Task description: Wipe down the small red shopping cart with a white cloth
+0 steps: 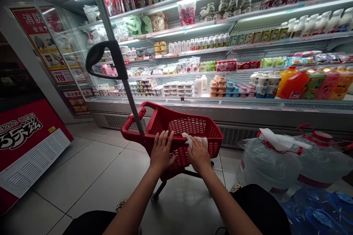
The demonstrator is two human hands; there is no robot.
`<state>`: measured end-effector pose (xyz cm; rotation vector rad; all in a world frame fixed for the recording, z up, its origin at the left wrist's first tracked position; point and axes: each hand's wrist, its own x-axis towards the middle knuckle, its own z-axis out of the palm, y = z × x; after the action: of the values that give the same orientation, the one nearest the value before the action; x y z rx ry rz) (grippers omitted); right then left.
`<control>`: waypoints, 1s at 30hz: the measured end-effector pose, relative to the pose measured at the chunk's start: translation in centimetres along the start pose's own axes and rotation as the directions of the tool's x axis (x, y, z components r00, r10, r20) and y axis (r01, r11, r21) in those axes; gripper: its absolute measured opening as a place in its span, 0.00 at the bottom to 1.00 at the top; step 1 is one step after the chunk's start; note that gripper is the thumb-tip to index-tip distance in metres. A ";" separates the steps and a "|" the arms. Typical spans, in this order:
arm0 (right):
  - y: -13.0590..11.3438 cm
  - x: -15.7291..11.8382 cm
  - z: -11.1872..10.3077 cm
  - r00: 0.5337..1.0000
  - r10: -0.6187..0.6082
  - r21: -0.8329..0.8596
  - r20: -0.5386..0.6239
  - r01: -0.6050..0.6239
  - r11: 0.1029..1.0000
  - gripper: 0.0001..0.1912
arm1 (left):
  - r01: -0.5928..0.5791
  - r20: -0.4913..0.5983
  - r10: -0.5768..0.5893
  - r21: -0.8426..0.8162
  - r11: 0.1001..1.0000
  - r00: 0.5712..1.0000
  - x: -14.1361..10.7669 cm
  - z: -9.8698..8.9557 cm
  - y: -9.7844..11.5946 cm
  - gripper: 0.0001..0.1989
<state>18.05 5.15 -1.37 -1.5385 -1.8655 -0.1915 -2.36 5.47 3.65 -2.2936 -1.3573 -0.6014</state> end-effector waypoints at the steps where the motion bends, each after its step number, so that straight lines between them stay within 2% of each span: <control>1: -1.0 0.5 0.1 1.000 -0.013 0.024 0.012 0.013 1.000 0.31 | -0.006 -0.008 0.006 -0.003 1.000 1.000 0.1 0.1 0.2 0.51; 5: -5.7 2.1 0.6 0.991 -0.118 0.163 0.056 0.108 0.981 0.31 | -0.042 -0.020 0.042 0.015 0.999 0.999 0.3 0.7 0.6 0.47; 8: -6.7 2.2 0.5 0.988 -0.143 0.190 0.066 0.128 0.973 0.31 | -0.043 -0.021 0.043 0.034 0.999 0.999 0.4 0.9 0.6 0.46; 10: -5.5 1.7 0.1 0.985 -0.157 0.164 0.076 0.143 0.976 0.31 | -0.038 -0.021 0.039 0.026 0.999 0.999 0.3 0.7 0.6 0.47; 12: -3.1 0.8 -0.4 0.987 -0.141 0.124 0.071 0.132 0.984 0.32 | -0.039 -0.012 0.039 0.010 0.999 0.999 0.1 0.5 0.5 0.49; 17: 4.3 -1.2 -1.6 1.000 -0.005 0.030 0.012 0.005 1.000 0.32 | -0.047 -0.006 0.047 -0.029 0.998 0.999 -0.4 0.0 0.5 0.51; 20: 6.0 -1.3 -1.5 0.996 0.092 0.002 -0.007 -0.092 0.996 0.31 | -0.039 -0.018 0.038 -0.054 0.998 0.999 -0.5 -0.2 0.9 0.51; 23: 3.8 -0.5 -0.8 0.996 0.084 0.038 0.010 -0.084 0.996 0.31 | -0.027 -0.026 0.026 -0.073 0.997 0.999 -0.3 -0.4 1.2 0.53; 27: -1.9 0.6 0.1 0.993 -0.114 0.149 0.011 0.111 0.983 0.31 | -0.023 -0.020 0.021 -0.073 0.997 1.000 -0.1 -0.3 1.1 0.52; 30: -3.8 0.9 0.2 0.984 -0.179 0.162 -0.003 0.177 0.971 0.32 | -0.040 -0.018 0.039 -0.059 0.997 0.999 -0.1 -0.2 0.5 0.49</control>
<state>14.45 4.86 0.18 -1.2661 -1.9778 -0.1098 -1.99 5.06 3.69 -2.3513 -1.2993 -0.6555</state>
